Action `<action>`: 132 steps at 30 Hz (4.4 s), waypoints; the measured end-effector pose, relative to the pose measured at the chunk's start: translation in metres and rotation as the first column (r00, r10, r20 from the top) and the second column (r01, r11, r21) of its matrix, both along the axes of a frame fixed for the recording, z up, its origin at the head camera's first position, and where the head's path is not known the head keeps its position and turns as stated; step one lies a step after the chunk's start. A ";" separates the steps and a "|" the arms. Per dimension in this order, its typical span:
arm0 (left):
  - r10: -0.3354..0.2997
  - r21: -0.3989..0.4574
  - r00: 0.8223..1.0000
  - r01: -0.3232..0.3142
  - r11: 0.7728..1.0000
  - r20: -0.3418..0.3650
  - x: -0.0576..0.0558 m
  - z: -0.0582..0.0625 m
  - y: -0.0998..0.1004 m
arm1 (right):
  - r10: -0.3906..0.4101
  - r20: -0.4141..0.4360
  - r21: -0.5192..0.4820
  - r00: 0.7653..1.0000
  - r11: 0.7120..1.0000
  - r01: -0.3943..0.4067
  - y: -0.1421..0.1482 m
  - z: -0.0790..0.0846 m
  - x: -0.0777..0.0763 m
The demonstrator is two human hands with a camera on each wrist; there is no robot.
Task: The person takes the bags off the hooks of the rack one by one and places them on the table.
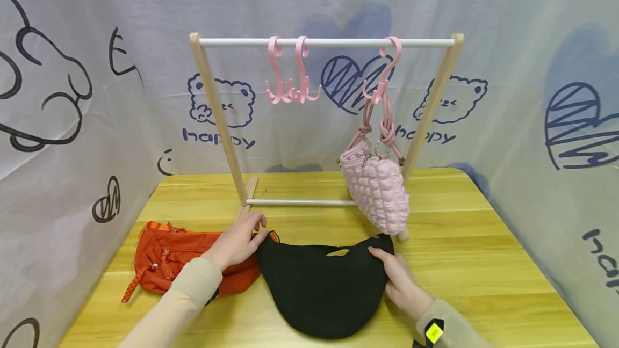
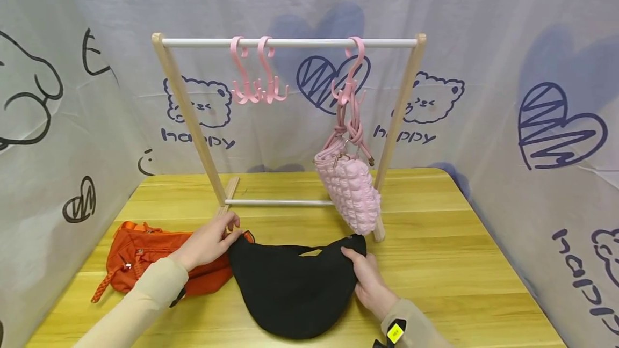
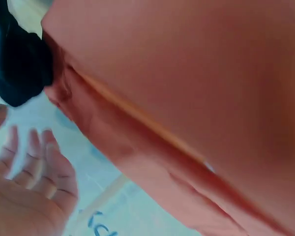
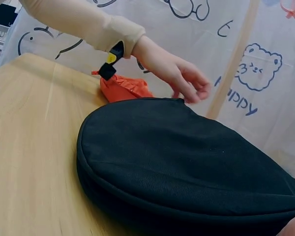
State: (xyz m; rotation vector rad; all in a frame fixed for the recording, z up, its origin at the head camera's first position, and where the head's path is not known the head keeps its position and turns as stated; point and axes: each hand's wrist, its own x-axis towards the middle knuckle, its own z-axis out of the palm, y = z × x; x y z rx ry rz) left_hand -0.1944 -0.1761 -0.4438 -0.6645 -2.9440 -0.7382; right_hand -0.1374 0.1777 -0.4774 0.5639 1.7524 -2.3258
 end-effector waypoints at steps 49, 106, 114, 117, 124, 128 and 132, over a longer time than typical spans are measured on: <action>0.021 -0.022 0.890 -0.012 1.000 0.455 0.027 -0.014 -0.068 | 0.029 0.040 -0.044 0.999 0.999 -0.027 0.013 -0.008 -0.011; -0.258 -0.175 0.966 0.251 0.952 -0.021 0.031 0.007 0.027 | 0.692 -0.418 0.904 0.588 0.253 0.345 0.024 -0.017 0.023; -0.342 -0.268 0.940 0.332 0.904 0.008 0.031 -0.006 0.055 | 0.859 -0.220 0.975 0.463 0.181 0.127 -0.006 -0.009 0.031; -0.337 -0.271 0.941 0.330 0.904 0.021 0.031 -0.006 0.056 | 0.884 -0.129 0.990 0.449 0.143 0.004 -0.010 -0.009 0.032; -0.296 -0.284 0.953 0.301 0.910 0.064 0.032 -0.007 0.054 | 0.915 -0.009 0.991 0.403 0.063 -0.121 -0.016 -0.009 0.031; -0.278 -0.290 0.957 0.290 0.912 0.084 0.032 -0.007 0.052 | 0.919 0.016 0.988 0.393 0.046 -0.148 -0.019 -0.009 0.029; -0.267 -0.284 0.958 0.285 0.915 0.100 0.032 -0.006 0.050 | 0.921 0.034 0.987 0.389 0.030 -0.159 -0.022 -0.008 0.027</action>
